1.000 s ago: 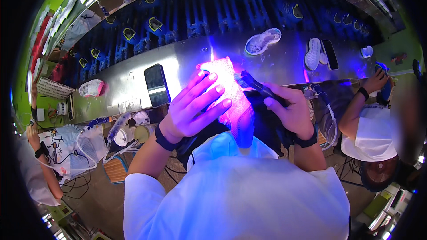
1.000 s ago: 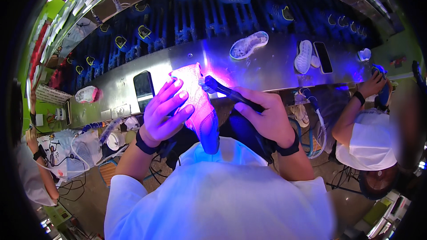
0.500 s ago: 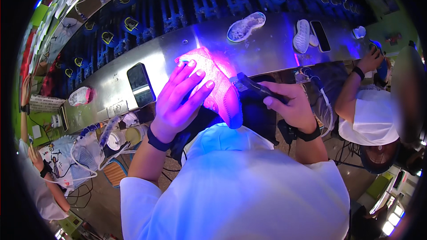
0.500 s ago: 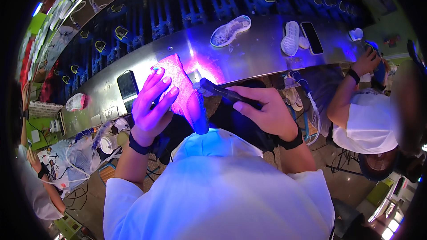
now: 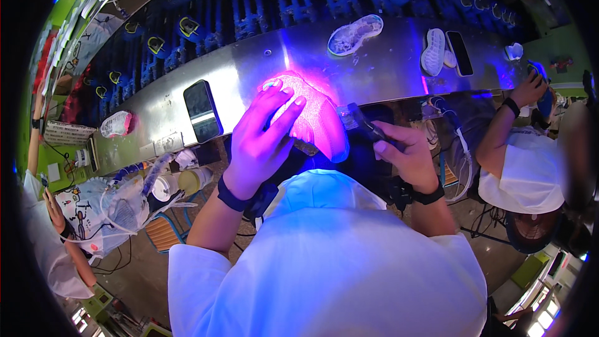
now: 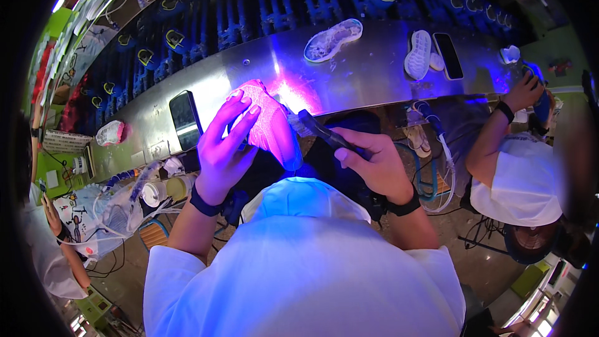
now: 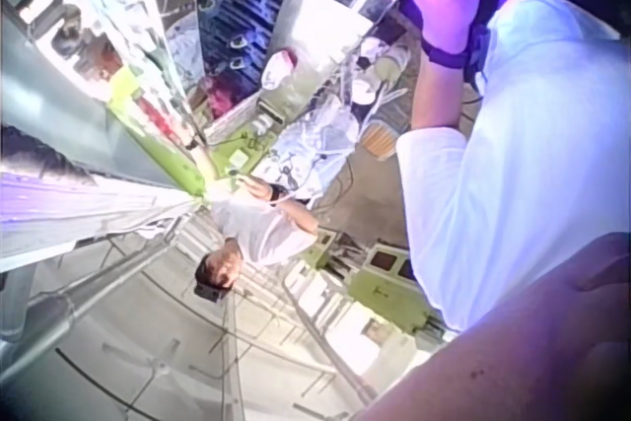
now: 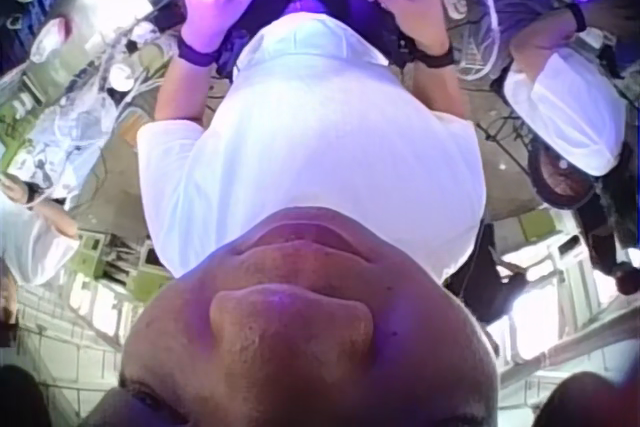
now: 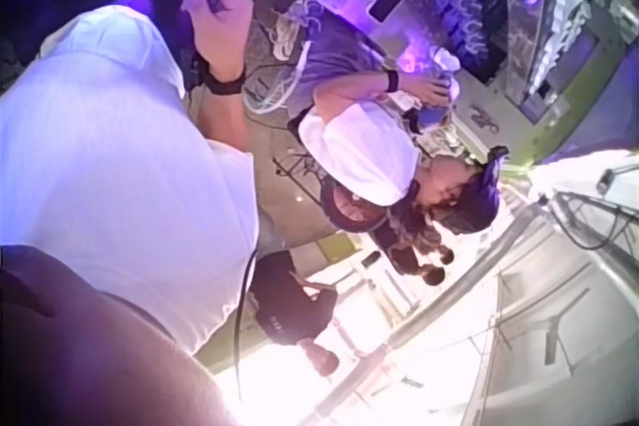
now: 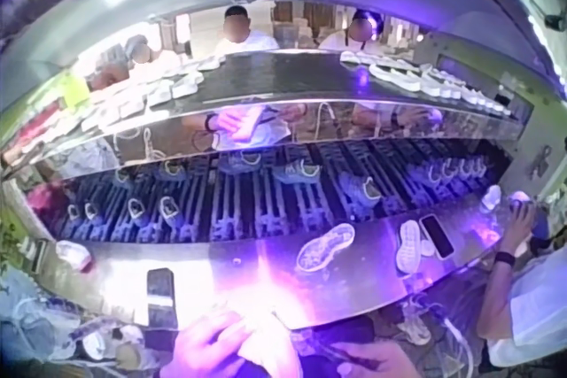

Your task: Brushing adhesive or primer onto shoe components and passing them along an assembly line conveyor belt under a UV light.

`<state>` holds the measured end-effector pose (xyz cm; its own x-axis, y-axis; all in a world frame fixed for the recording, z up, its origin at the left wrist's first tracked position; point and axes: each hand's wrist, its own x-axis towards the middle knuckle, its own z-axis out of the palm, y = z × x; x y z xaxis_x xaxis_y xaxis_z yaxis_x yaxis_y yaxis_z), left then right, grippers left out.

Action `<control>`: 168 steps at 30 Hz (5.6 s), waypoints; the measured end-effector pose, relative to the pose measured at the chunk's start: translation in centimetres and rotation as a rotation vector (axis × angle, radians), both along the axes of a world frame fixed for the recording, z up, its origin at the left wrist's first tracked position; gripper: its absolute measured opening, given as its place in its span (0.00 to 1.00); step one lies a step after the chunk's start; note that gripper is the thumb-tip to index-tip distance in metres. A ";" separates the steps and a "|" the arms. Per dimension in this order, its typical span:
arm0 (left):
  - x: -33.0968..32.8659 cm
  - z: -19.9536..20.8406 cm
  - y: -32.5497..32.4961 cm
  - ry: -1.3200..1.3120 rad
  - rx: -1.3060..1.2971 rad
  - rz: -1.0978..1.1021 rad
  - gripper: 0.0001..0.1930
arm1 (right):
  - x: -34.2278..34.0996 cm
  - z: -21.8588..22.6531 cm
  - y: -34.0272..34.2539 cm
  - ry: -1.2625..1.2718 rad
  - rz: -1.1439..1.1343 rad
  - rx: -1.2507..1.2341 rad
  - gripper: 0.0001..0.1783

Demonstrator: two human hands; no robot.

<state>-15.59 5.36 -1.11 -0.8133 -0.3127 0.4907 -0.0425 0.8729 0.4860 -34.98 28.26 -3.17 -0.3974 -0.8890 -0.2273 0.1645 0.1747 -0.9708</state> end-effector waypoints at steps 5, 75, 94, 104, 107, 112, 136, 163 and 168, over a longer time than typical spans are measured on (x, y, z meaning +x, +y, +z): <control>-0.2 0.1 0.0 -0.020 0.049 0.004 0.35 | -0.6 -0.1 0.1 -0.015 0.020 -0.003 0.23; -2.3 -2.7 1.7 -0.164 1.467 0.098 0.19 | -4.0 -1.6 -4.4 0.428 0.025 -0.043 0.22; -3.8 -4.4 1.0 -0.090 1.819 0.304 0.17 | -6.3 -1.0 -1.8 0.487 0.121 0.094 0.20; -2.0 -3.3 1.8 0.224 2.179 0.400 0.20 | -6.1 1.5 -4.8 0.684 0.200 0.042 0.19; -0.7 -5.8 1.3 0.175 2.359 0.221 0.22 | -6.0 2.0 -5.6 0.687 0.190 0.004 0.19; -0.8 -4.3 1.4 0.277 2.618 0.080 0.28 | -6.0 1.6 -6.7 0.689 0.175 -0.004 0.20; -2.6 -2.4 -0.2 0.109 2.152 -0.125 0.27 | -4.9 -1.7 -6.3 0.638 0.040 -0.049 0.22; -17.1 -13.2 -35.7 -0.889 -0.139 0.637 0.28 | -9.6 -10.3 -3.4 0.278 -0.267 0.238 0.26; -20.7 -15.5 -37.4 -1.176 -0.160 0.671 0.24 | -11.8 -11.9 -2.2 0.314 -0.316 0.196 0.25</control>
